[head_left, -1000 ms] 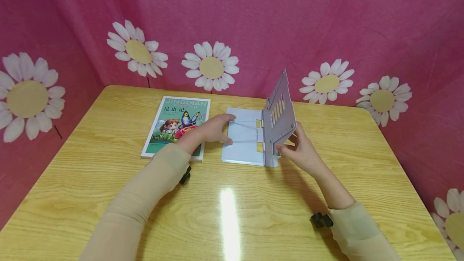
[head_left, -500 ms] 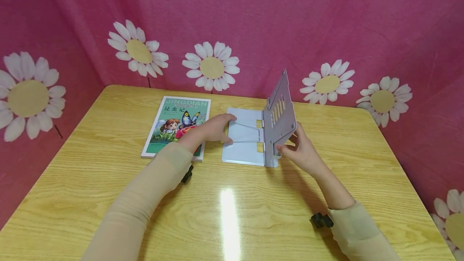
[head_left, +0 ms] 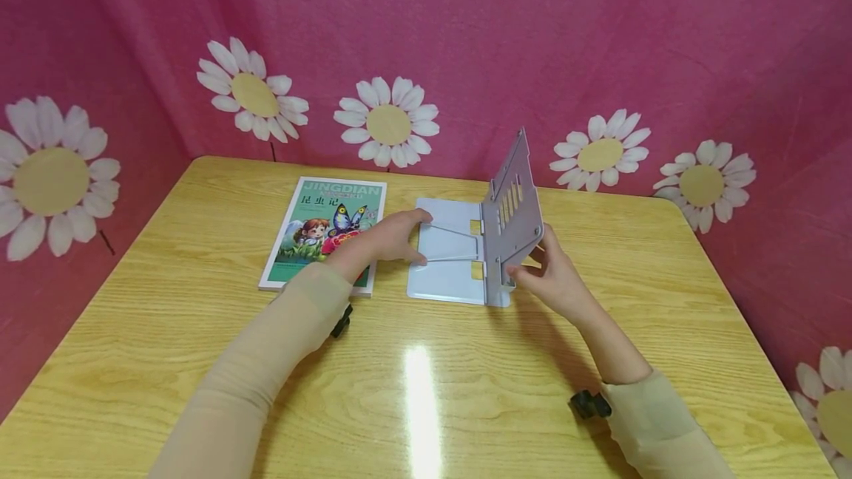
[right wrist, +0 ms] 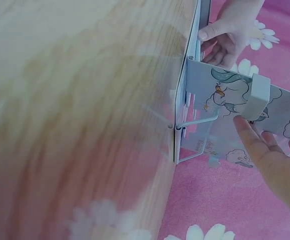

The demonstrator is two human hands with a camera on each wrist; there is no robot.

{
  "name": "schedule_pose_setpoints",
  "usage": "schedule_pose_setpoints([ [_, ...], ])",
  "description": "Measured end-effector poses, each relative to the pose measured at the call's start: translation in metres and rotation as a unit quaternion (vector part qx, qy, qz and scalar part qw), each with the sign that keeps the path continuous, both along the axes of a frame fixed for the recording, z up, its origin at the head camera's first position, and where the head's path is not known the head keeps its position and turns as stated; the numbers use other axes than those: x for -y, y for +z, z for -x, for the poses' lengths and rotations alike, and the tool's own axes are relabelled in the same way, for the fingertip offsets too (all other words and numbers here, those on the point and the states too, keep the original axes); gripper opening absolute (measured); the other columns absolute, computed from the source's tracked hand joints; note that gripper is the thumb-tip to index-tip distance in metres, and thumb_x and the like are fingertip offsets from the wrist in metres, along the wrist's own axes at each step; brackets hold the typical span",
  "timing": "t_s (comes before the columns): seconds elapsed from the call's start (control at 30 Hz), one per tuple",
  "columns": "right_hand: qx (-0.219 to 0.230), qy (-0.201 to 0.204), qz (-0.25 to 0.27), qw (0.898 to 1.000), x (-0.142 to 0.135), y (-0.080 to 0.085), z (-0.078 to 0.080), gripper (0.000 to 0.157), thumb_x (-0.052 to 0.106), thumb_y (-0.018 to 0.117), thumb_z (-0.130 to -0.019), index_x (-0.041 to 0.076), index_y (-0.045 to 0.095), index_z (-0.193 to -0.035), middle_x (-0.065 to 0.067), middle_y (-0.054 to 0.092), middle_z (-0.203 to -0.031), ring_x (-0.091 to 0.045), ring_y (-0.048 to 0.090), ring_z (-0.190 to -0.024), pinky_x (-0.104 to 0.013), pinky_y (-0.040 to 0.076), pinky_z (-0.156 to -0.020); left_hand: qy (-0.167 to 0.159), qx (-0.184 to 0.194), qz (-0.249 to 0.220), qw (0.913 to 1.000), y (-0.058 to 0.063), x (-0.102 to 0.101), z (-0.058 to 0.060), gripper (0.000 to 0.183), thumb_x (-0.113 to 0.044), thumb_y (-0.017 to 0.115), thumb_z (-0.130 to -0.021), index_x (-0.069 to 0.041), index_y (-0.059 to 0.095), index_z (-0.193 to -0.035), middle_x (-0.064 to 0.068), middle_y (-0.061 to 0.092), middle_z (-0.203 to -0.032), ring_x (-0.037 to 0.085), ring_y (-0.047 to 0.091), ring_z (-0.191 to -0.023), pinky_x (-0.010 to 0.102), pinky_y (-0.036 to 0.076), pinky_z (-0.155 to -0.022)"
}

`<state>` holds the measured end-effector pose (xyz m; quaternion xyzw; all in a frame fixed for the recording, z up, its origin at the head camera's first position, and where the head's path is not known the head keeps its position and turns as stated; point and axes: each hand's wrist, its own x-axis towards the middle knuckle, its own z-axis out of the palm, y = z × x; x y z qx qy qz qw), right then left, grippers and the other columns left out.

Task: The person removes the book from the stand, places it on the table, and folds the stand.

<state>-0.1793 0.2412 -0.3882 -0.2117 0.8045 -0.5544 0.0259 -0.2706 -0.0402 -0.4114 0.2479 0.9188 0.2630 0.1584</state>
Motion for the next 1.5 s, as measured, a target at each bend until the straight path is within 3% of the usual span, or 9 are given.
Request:
schedule_pose_setpoints([
  [0.2,-0.004,-0.002,-0.003,1.0,-0.001,-0.001,0.0,0.081,-0.006,0.06,-0.085,0.017,0.015,-0.149,-0.017,0.029,-0.146,-0.04,0.043,-0.124,-0.047,0.048,-0.092,0.004,-0.001,-0.001,1.0,0.001,-0.001,-0.001,0.077,-0.026,0.079,-0.077,-0.008,0.039,-0.141,0.009,0.041,-0.146,0.025,0.034,-0.137,0.035,0.026,-0.114],
  [0.5,-0.002,0.001,-0.004,1.0,0.0,0.0,0.0,0.081,-0.006,0.06,-0.085,0.017,0.015,-0.149,-0.018,0.026,-0.148,-0.042,0.042,-0.125,-0.054,0.045,-0.093,0.005,-0.007,0.007,0.9999,0.0,-0.001,0.0,0.077,-0.029,0.08,-0.076,-0.01,0.04,-0.138,0.008,0.046,-0.142,0.025,0.04,-0.133,0.036,0.03,-0.111],
  [0.87,0.006,-0.006,-0.014,1.0,0.005,0.003,-0.001,0.077,-0.004,0.06,-0.086,0.013,0.017,-0.148,-0.02,0.026,-0.149,-0.044,0.038,-0.129,-0.055,0.044,-0.094,-0.004,-0.016,-0.013,0.9998,-0.004,0.012,-0.001,0.08,-0.027,0.078,-0.079,-0.011,0.036,-0.144,0.009,0.04,-0.147,0.025,0.033,-0.138,0.038,0.026,-0.114],
  [1.23,-0.008,0.0,-0.017,1.0,0.014,0.005,0.001,0.074,-0.006,0.061,-0.083,0.008,0.023,-0.145,-0.021,0.034,-0.142,-0.04,0.045,-0.123,-0.048,0.049,-0.09,0.027,-0.022,-0.051,0.9981,0.002,0.036,-0.011,0.066,-0.023,0.068,-0.087,-0.008,0.037,-0.143,0.011,0.038,-0.148,0.029,0.035,-0.136,0.043,0.03,-0.112],
  [1.3,-0.008,-0.005,-0.023,1.0,0.016,0.005,0.001,0.075,-0.005,0.062,-0.082,0.009,0.024,-0.145,-0.02,0.035,-0.141,-0.038,0.046,-0.122,-0.046,0.05,-0.09,0.037,-0.022,-0.068,0.9968,0.004,0.04,-0.014,0.065,-0.022,0.068,-0.088,-0.007,0.037,-0.143,0.012,0.04,-0.146,0.032,0.042,-0.129,0.045,0.035,-0.107],
  [1.5,-0.013,-0.021,-0.05,0.998,0.022,0.006,0.002,0.075,-0.001,0.066,-0.082,0.01,0.027,-0.145,-0.02,0.038,-0.14,-0.039,0.045,-0.124,-0.049,0.05,-0.088,0.072,-0.036,-0.091,0.9925,0.012,0.052,-0.023,0.067,-0.023,0.066,-0.089,-0.009,0.034,-0.145,0.01,0.04,-0.146,0.032,0.043,-0.128,0.048,0.038,-0.104],
])
